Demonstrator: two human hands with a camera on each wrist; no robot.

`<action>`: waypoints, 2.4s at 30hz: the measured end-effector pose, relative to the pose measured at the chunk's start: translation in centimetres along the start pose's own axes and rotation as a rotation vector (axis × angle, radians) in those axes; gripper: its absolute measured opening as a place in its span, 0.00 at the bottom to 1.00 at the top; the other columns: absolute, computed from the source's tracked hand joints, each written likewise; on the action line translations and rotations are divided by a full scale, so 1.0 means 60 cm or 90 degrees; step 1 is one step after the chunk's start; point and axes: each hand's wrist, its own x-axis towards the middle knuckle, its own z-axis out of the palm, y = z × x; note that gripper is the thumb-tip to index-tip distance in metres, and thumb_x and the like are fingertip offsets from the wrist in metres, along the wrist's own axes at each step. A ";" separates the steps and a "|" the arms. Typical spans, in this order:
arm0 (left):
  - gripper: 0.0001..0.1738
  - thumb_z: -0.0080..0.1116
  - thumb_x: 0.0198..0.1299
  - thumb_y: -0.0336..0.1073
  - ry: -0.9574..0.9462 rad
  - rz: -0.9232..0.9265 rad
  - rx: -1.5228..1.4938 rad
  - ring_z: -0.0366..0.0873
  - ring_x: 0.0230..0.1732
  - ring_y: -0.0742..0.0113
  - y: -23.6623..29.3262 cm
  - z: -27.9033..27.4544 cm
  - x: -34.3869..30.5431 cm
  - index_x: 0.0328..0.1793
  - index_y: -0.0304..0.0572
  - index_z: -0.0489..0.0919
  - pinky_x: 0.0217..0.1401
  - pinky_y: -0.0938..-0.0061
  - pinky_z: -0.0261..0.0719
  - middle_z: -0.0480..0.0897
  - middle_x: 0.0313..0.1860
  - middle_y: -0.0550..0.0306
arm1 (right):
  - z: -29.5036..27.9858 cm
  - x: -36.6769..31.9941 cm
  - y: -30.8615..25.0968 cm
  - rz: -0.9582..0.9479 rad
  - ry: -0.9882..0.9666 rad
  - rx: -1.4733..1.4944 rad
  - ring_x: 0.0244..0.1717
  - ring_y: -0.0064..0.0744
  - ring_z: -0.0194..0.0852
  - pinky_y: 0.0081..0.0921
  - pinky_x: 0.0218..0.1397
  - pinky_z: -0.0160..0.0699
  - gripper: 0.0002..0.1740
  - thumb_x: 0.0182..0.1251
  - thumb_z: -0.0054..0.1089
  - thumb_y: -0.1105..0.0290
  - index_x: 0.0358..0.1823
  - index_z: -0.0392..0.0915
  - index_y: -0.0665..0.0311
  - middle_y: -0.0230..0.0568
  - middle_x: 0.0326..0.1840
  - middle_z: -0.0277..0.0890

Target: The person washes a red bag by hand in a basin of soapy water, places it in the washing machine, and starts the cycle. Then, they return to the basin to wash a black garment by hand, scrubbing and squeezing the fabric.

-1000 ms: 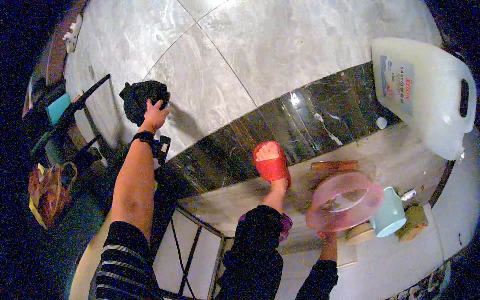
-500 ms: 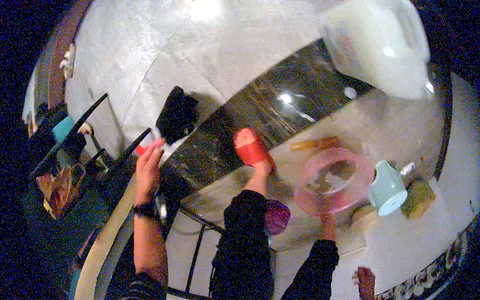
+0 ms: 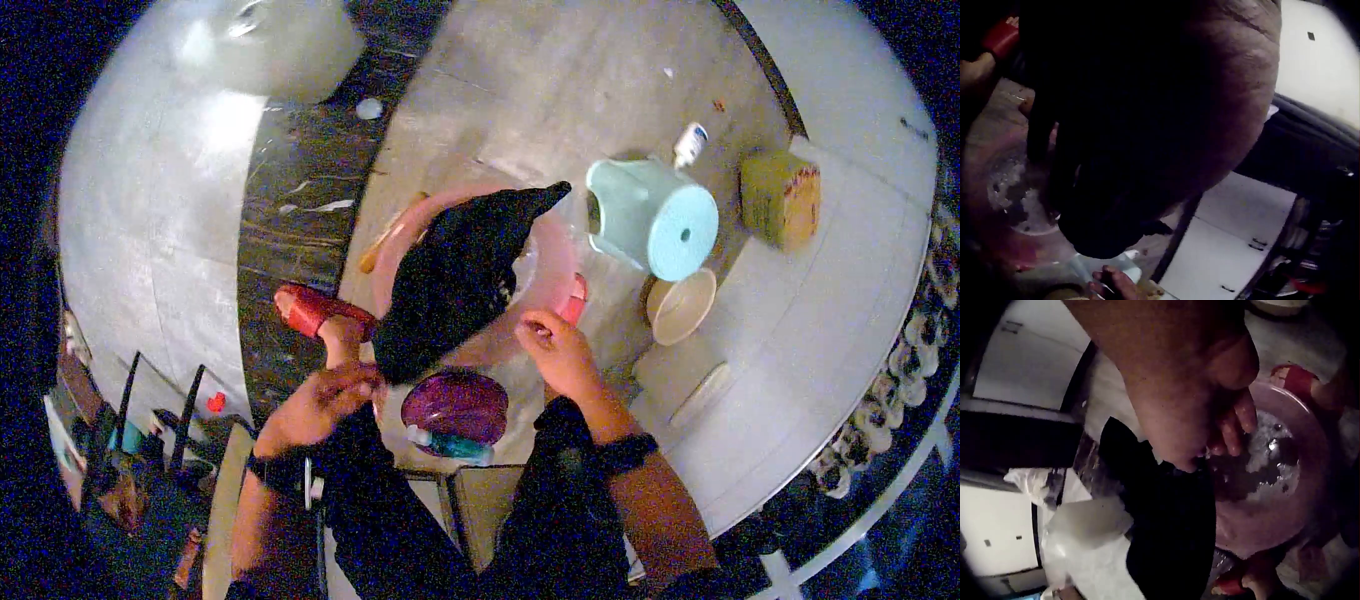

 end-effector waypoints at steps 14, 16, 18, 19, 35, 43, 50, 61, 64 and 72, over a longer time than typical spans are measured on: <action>0.18 0.53 0.67 0.39 0.151 -0.167 0.097 0.77 0.46 0.72 0.011 -0.004 0.195 0.56 0.32 0.77 0.49 0.76 0.75 0.81 0.45 0.57 | -0.183 -0.082 0.260 0.332 0.126 0.162 0.36 0.25 0.78 0.23 0.44 0.76 0.20 0.65 0.57 0.61 0.53 0.76 0.66 0.36 0.39 0.80; 0.18 0.52 0.67 0.40 0.226 -0.149 0.126 0.77 0.49 0.70 0.080 -0.014 0.156 0.55 0.34 0.78 0.52 0.76 0.73 0.81 0.47 0.59 | -0.216 -0.096 0.306 0.265 0.135 0.179 0.37 0.25 0.79 0.22 0.41 0.75 0.21 0.66 0.56 0.60 0.54 0.76 0.65 0.35 0.40 0.80; 0.22 0.51 0.67 0.44 0.413 -0.206 0.011 0.77 0.51 0.70 0.148 -0.002 0.092 0.62 0.40 0.74 0.52 0.75 0.71 0.80 0.51 0.59 | -0.264 -0.101 0.316 0.220 0.135 0.192 0.37 0.25 0.79 0.23 0.41 0.76 0.20 0.66 0.56 0.60 0.53 0.76 0.65 0.35 0.40 0.80; 0.24 0.52 0.67 0.46 0.476 -0.206 0.005 0.77 0.53 0.68 0.157 -0.003 0.053 0.65 0.43 0.71 0.55 0.73 0.70 0.79 0.54 0.58 | -0.298 -0.104 0.308 0.211 0.131 0.197 0.37 0.26 0.79 0.24 0.42 0.77 0.18 0.67 0.57 0.60 0.52 0.76 0.66 0.36 0.40 0.81; 0.21 0.52 0.68 0.45 0.578 -0.131 -0.434 0.78 0.50 0.69 0.051 0.268 -0.110 0.63 0.46 0.72 0.48 0.73 0.71 0.80 0.51 0.63 | -0.654 -0.471 0.613 0.426 0.152 0.087 0.27 0.24 0.76 0.24 0.23 0.70 0.14 0.64 0.55 0.60 0.44 0.76 0.60 0.33 0.31 0.76; 0.22 0.55 0.64 0.44 0.786 -0.196 -0.618 0.79 0.46 0.72 -0.139 0.306 -0.314 0.63 0.49 0.71 0.42 0.75 0.71 0.80 0.50 0.64 | -0.646 -0.387 0.372 0.427 0.097 -0.150 0.28 0.26 0.77 0.22 0.23 0.70 0.15 0.65 0.56 0.58 0.48 0.75 0.58 0.33 0.34 0.77; 0.25 0.58 0.60 0.40 1.058 -0.194 -0.818 0.77 0.36 0.72 -0.336 0.546 -0.515 0.63 0.47 0.68 0.30 0.77 0.69 0.77 0.44 0.63 | -0.561 -0.167 0.118 0.101 -0.048 -0.290 0.28 0.23 0.75 0.20 0.22 0.69 0.13 0.68 0.55 0.55 0.44 0.73 0.54 0.29 0.31 0.74; 0.33 0.60 0.57 0.35 1.275 -0.446 -0.875 0.73 0.36 0.72 -0.394 1.064 -0.452 0.68 0.35 0.64 0.42 0.75 0.74 0.77 0.38 0.61 | -0.528 -0.025 -0.159 -0.178 -0.151 -0.563 0.27 0.13 0.66 0.15 0.23 0.57 0.13 0.70 0.53 0.58 0.51 0.73 0.54 0.22 0.31 0.69; 0.40 0.61 0.55 0.40 1.358 -0.571 -0.921 0.72 0.34 0.69 -0.422 1.224 -0.483 0.71 0.33 0.58 0.39 0.72 0.72 0.77 0.38 0.55 | -0.532 -0.036 -0.170 -0.197 -0.178 -0.615 0.31 0.23 0.71 0.20 0.30 0.67 0.19 0.69 0.56 0.55 0.54 0.73 0.58 0.28 0.36 0.72; 0.12 0.48 0.65 0.46 1.566 -0.714 -1.037 0.76 0.30 0.78 -0.435 1.535 -0.598 0.39 0.49 0.76 0.26 0.80 0.66 0.78 0.31 0.68 | -0.497 -0.039 -0.015 -0.187 -0.231 -0.676 0.23 0.15 0.66 0.13 0.19 0.56 0.12 0.71 0.54 0.58 0.48 0.73 0.55 0.23 0.30 0.69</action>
